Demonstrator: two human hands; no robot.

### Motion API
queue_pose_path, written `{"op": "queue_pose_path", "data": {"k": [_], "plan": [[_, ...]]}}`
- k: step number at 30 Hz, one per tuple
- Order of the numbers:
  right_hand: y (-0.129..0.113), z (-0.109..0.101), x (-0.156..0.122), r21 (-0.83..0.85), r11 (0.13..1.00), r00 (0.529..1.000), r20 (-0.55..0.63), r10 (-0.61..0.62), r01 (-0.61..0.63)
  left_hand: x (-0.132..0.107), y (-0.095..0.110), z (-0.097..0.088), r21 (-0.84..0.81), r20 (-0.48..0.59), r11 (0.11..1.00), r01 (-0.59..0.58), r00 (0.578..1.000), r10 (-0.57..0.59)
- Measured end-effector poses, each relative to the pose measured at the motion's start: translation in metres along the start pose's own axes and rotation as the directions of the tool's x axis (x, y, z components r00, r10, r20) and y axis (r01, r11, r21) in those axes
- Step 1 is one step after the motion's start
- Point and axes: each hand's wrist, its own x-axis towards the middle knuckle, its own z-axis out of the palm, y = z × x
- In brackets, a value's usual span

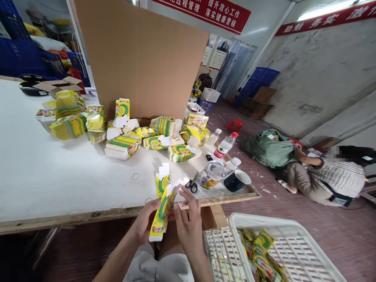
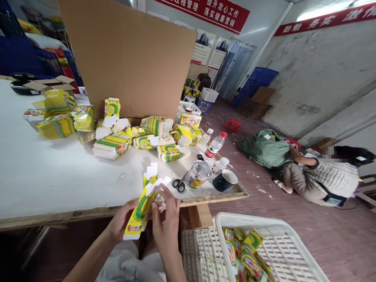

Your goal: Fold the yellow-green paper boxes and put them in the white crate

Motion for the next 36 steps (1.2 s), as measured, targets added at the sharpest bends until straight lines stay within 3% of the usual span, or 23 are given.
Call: {"op": "queue_pose_path", "data": {"k": [3,8,10,14,18,21,24,28,33,36], "plan": [[-0.003,-0.007,0.006,0.033,0.999,0.993,0.115,-0.021,0.018,-0.004,0.001,0.003,0.024,-0.014,1.0,0.017,1.0,-0.017],[0.0,-0.008,0.005,0.14,0.983,0.992,-0.042,0.123,-0.116,-0.005,0.0,0.002,0.063,-0.063,0.998,-0.021,0.998,0.025],[0.001,-0.005,0.002,0.153,0.973,0.985,-0.011,0.174,-0.171,-0.005,-0.002,0.0,0.091,-0.08,0.994,-0.057,0.995,0.064],[0.003,0.001,-0.002,0.205,0.932,0.95,0.158,0.27,-0.299,-0.005,-0.007,0.0,0.282,-0.029,0.95,-0.138,0.988,0.152],[0.007,0.003,-0.002,0.186,0.925,0.943,0.054,0.328,-0.332,-0.005,-0.01,-0.003,0.485,0.022,0.857,-0.174,0.982,0.187],[0.009,0.001,-0.003,0.145,0.938,0.948,0.001,0.317,-0.314,-0.003,-0.009,-0.007,0.575,0.084,0.786,-0.227,0.972,0.219],[0.009,-0.005,-0.005,0.234,0.936,0.963,0.014,0.269,-0.264,-0.005,-0.005,-0.008,0.525,0.116,0.813,-0.254,0.967,0.227],[0.011,-0.018,-0.006,0.376,0.907,0.981,0.111,0.158,-0.189,-0.013,0.004,-0.003,0.522,0.212,0.808,-0.274,0.959,0.188],[0.011,-0.037,0.0,0.346,0.912,0.95,0.287,0.123,-0.222,-0.02,0.011,-0.002,0.536,0.293,0.814,-0.224,0.954,0.07],[0.01,-0.04,0.003,0.31,0.926,0.953,0.274,0.129,-0.215,-0.021,0.008,-0.003,0.548,0.293,0.815,-0.191,0.956,0.027]]}}
